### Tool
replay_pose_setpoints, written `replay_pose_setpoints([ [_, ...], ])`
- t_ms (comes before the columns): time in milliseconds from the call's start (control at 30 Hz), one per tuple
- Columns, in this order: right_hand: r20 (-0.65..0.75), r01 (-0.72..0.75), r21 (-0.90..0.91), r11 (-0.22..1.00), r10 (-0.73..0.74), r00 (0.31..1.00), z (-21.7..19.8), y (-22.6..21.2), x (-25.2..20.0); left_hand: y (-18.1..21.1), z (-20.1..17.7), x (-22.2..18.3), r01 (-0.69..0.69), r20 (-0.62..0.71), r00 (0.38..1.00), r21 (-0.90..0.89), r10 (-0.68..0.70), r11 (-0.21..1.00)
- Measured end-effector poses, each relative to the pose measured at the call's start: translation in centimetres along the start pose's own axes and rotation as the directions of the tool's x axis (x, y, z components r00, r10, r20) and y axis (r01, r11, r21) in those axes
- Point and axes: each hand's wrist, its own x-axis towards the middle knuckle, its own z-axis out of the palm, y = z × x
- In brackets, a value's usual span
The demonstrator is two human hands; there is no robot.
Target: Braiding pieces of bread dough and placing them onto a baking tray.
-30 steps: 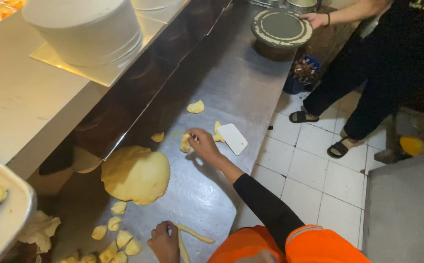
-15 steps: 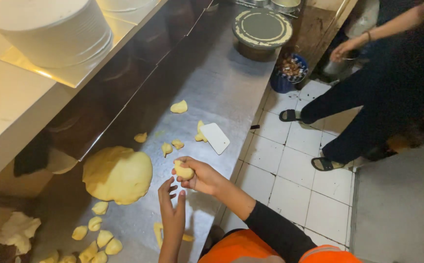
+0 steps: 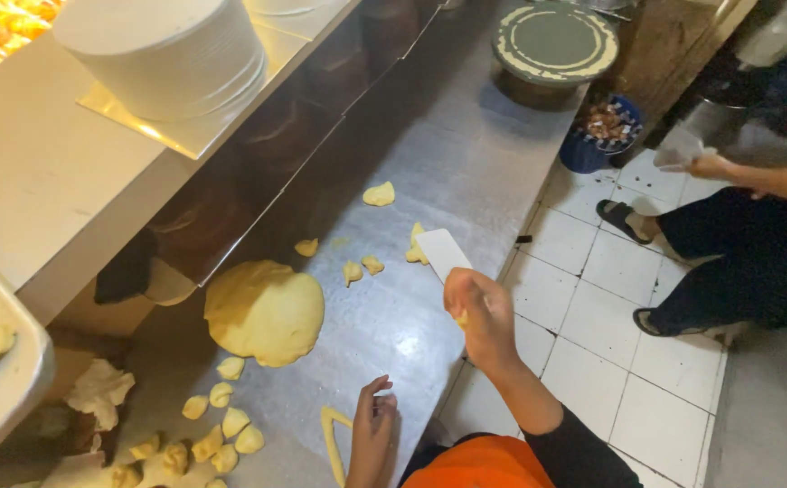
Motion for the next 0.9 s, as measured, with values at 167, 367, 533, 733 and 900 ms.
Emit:
replay_pose_setpoints([
  [167, 0.159, 0.616, -0.312, 0.723, -0.600, 0.784, 4.2, -2.2, 0.3, -2.9, -1.2, 0.3, 0.122, -0.009, 0.992, -0.138, -0.124, 0.983],
  [367, 0.593, 0.457, -0.627, 0.631, 0.005, 0.805, 2.1, 15.0, -5.8, -6.6, -3.0, 3.9, 0.016, 0.015, 1.000, -0.168, -0.014, 0.986],
  [533, 0.693, 0.537, -0.717, 0.445, 0.371, 0.618, 3.0, 21.1, -5.8, -6.4, -5.9, 5.9, -0.100, 0.060, 0.992, -0.199, 0.114, 0.975],
  [733, 0.584, 0.509, -0.794, 0.334, 0.185, 0.790, 7.3, 27.8, -2.7, -21.9, -13.2, 10.6, -0.160, -0.161, 0.980, -0.274, 0.119, 0.948],
  [900, 0.544, 0.500, -0.819, 0.282, 0.099, 0.834, 8.9, 28.1, -2.0, -22.9, -12.9, 11.2, -0.102, -0.173, 0.983, -0.208, 0.066, 0.973],
])
